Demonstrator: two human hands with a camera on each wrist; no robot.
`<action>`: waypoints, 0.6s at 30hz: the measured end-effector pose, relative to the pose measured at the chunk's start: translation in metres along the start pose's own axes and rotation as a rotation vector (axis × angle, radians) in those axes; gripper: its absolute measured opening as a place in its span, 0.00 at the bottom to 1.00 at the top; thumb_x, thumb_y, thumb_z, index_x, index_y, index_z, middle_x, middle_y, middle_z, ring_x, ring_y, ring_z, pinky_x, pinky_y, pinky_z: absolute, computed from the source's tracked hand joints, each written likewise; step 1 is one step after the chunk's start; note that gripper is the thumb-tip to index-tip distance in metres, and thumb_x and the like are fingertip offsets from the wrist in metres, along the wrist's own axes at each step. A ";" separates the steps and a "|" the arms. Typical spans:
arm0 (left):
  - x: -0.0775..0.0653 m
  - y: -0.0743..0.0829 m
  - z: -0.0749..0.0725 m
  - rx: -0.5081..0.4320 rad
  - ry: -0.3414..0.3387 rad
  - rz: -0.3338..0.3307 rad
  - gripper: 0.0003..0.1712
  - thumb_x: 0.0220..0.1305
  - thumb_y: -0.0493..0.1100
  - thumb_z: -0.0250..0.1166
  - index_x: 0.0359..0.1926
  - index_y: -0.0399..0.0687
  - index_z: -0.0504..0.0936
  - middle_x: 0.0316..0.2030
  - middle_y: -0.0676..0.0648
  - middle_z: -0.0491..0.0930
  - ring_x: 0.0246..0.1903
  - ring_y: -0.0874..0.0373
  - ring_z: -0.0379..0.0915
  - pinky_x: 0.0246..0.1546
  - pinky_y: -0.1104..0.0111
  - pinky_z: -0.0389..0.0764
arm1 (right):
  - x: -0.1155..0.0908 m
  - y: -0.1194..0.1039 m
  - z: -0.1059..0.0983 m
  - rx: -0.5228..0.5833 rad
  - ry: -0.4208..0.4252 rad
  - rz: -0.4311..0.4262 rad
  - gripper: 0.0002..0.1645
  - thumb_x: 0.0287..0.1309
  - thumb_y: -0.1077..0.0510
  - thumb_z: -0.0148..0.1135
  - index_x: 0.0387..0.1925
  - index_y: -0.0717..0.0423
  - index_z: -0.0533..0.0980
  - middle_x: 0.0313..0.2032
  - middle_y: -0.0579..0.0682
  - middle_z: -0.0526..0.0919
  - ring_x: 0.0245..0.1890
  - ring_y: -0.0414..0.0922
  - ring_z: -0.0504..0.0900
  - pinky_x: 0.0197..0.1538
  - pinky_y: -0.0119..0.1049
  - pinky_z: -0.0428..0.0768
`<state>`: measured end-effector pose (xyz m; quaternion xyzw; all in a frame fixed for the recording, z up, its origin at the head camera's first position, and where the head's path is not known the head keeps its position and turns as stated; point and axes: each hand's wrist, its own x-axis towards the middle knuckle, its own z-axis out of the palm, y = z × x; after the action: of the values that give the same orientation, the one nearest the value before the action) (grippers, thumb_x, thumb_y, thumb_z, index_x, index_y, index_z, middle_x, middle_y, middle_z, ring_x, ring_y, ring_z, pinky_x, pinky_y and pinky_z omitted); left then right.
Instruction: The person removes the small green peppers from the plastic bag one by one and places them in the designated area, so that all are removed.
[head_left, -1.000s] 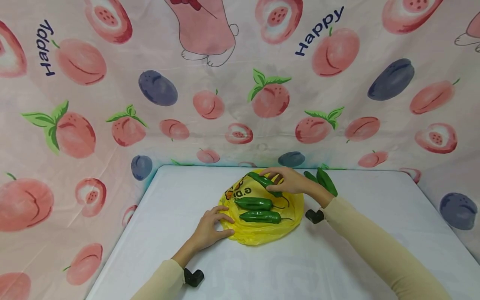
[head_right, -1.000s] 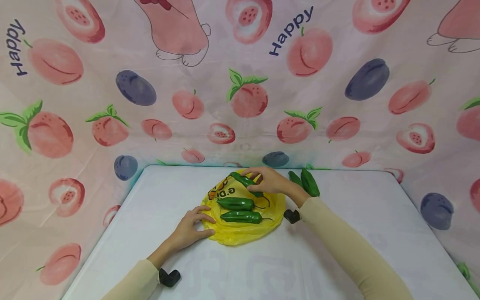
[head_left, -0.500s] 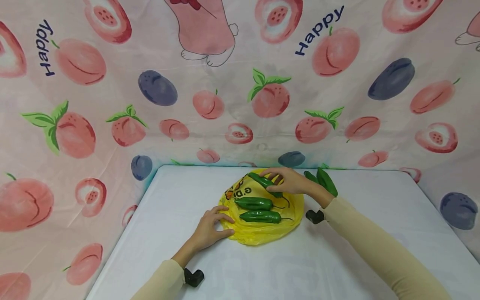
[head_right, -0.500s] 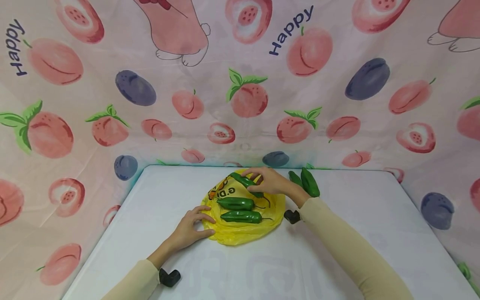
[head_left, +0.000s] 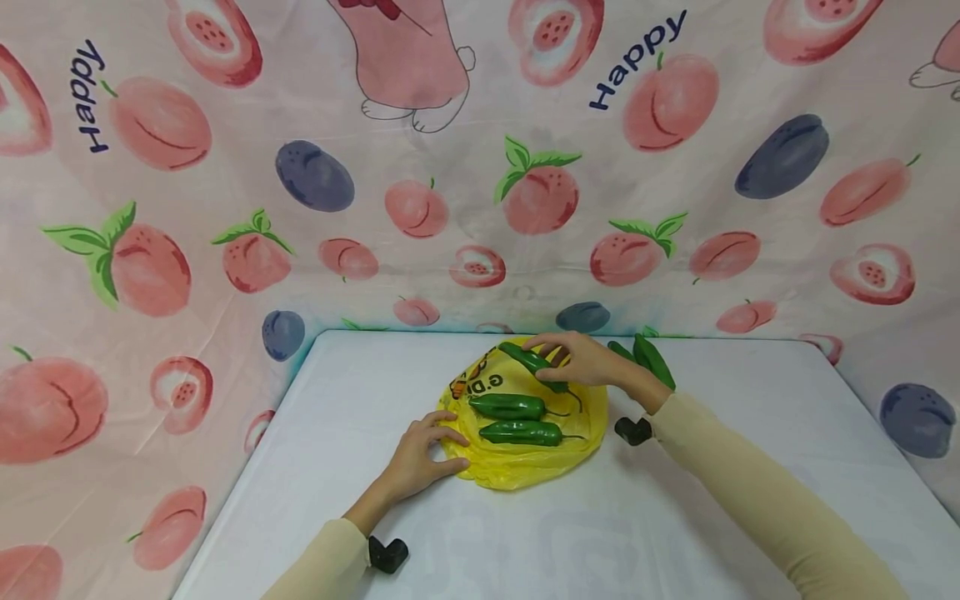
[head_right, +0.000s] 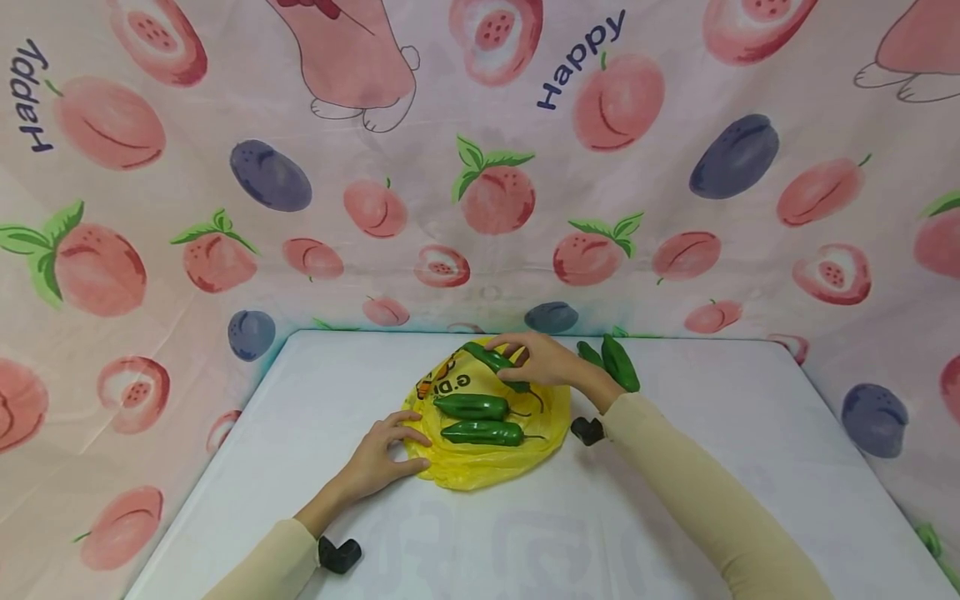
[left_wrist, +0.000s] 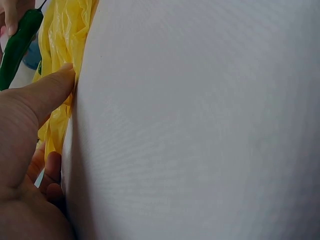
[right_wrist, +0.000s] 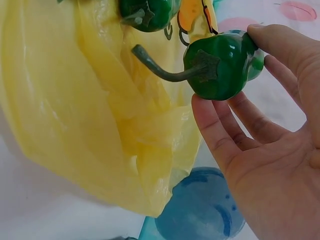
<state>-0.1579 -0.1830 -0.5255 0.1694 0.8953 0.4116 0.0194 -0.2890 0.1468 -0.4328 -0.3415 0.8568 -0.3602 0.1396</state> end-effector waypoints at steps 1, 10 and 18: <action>0.000 0.000 0.000 -0.001 0.001 0.001 0.12 0.58 0.50 0.78 0.43 0.60 0.90 0.66 0.47 0.73 0.63 0.42 0.66 0.64 0.40 0.64 | 0.000 0.000 -0.001 -0.001 0.003 0.003 0.30 0.66 0.54 0.70 0.68 0.48 0.74 0.60 0.59 0.80 0.55 0.56 0.82 0.55 0.50 0.82; 0.000 0.000 0.000 0.005 0.003 0.007 0.12 0.58 0.50 0.79 0.43 0.60 0.89 0.66 0.48 0.73 0.62 0.43 0.66 0.63 0.41 0.65 | -0.007 0.000 -0.009 0.006 0.022 0.018 0.30 0.65 0.55 0.71 0.67 0.50 0.75 0.58 0.59 0.81 0.53 0.56 0.83 0.55 0.51 0.82; 0.000 0.001 0.000 0.007 0.000 -0.001 0.12 0.58 0.49 0.79 0.43 0.59 0.89 0.66 0.47 0.73 0.63 0.42 0.66 0.63 0.41 0.65 | -0.014 0.000 -0.016 0.006 0.024 0.002 0.30 0.66 0.57 0.70 0.68 0.52 0.74 0.59 0.62 0.80 0.54 0.58 0.82 0.55 0.53 0.82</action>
<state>-0.1573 -0.1824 -0.5248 0.1692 0.8967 0.4086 0.0189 -0.2864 0.1647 -0.4219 -0.3361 0.8577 -0.3666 0.1307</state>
